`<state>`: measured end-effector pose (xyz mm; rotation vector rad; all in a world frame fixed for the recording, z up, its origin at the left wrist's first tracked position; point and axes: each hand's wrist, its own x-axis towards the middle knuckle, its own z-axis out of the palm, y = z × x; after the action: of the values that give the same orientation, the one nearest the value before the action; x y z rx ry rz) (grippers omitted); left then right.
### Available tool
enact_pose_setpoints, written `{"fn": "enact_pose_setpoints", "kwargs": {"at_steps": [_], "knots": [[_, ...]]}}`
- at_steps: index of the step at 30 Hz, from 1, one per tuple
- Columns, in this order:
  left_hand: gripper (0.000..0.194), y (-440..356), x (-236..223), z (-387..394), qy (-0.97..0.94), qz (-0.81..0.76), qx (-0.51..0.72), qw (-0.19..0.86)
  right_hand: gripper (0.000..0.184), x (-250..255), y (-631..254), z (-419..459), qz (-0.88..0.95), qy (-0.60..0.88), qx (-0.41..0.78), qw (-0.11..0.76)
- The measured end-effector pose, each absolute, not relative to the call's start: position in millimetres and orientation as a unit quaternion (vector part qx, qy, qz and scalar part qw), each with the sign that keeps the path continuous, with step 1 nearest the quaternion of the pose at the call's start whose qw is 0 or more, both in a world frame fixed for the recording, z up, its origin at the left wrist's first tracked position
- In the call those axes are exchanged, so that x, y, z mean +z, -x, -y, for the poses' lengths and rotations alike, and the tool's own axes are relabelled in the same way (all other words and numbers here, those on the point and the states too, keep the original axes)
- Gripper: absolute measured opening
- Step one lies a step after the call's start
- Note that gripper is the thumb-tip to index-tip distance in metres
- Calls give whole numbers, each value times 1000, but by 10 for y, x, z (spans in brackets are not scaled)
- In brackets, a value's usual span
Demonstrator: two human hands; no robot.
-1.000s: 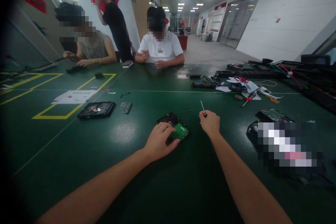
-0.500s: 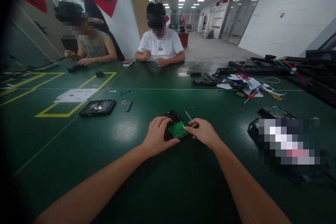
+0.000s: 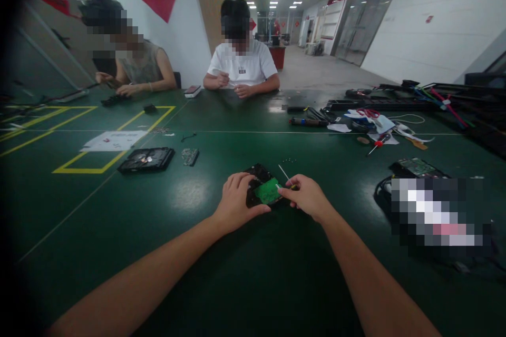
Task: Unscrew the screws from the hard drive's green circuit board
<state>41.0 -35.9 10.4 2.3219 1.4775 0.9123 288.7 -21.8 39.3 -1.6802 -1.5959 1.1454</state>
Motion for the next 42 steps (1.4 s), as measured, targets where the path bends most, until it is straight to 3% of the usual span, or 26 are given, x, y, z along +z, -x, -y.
{"fn": "enact_pose_setpoints", "kwargs": {"at_steps": [23,34,42], "knots": [[84,-407,114,387,-805,-500,297,118,34,308,-2931,176,624,627,391,255],[67,-426,158,410,-837,-459,287,77,30,299,-2934,161,609,640,393,254],[61,-445,211,503,-904,-371,208,40,27,269,-2939,140,589,643,407,273]]}}
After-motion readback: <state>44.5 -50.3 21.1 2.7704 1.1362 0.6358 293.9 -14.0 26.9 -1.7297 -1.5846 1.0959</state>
